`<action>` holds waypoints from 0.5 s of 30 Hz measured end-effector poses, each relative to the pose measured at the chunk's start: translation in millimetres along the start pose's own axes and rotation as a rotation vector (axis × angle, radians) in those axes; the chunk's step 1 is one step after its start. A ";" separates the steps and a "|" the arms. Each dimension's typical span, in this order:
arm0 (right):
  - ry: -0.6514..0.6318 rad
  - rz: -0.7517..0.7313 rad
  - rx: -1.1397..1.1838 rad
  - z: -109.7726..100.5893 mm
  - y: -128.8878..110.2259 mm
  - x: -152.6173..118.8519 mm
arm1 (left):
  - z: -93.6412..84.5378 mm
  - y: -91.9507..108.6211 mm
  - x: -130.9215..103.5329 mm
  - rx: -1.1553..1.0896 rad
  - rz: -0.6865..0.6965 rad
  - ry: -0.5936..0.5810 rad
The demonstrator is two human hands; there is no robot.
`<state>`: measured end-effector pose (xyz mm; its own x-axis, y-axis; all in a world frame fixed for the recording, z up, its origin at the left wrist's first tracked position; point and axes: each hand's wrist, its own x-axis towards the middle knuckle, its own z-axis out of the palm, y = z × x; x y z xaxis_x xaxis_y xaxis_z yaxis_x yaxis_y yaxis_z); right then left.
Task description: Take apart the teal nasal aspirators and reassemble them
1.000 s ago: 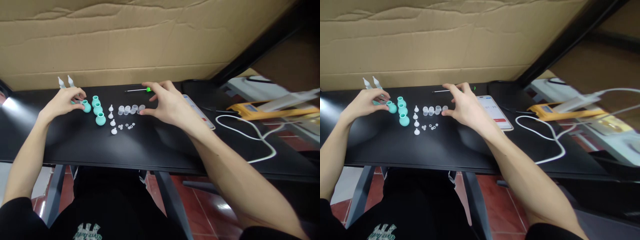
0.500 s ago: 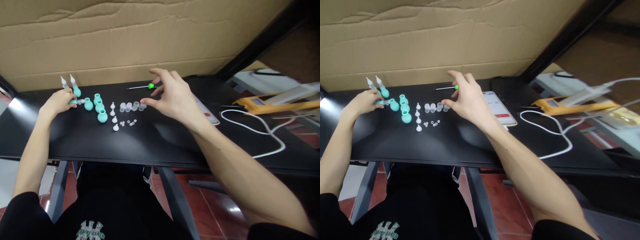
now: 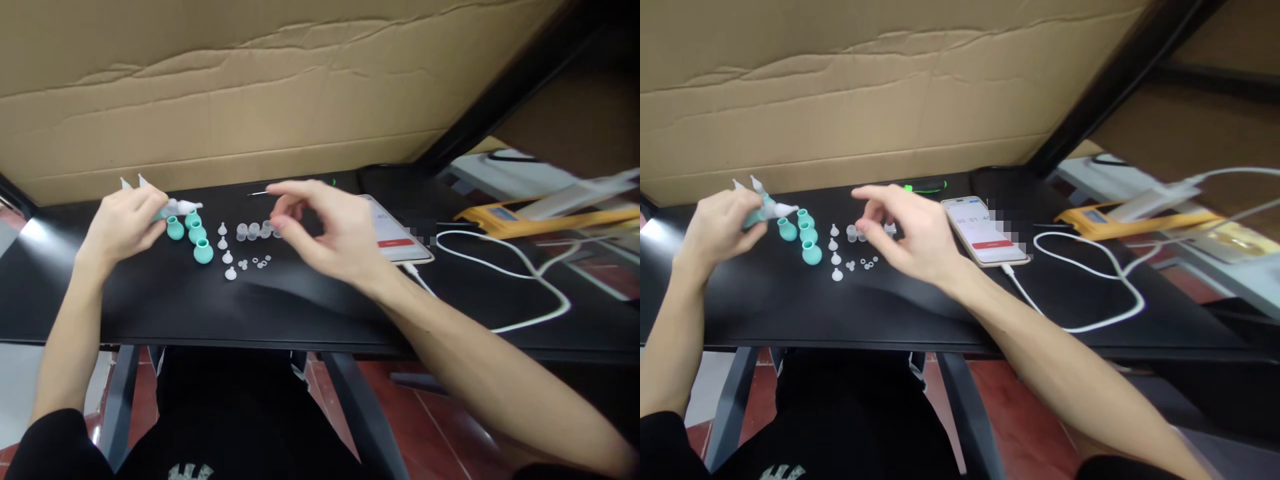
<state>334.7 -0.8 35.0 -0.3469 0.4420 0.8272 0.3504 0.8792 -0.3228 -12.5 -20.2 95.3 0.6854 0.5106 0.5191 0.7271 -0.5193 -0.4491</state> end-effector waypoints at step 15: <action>-0.275 0.126 0.595 14.6 -28.2 -14.8 | 11.1 74.3 20.7 -0.207 0.451 0.364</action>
<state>317.3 -29.5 25.2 -0.5720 0.5074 0.6444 -0.1098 0.7312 -0.6732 56.2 -40.6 64.6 0.8396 -0.0383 0.5418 0.3204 -0.7706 -0.5509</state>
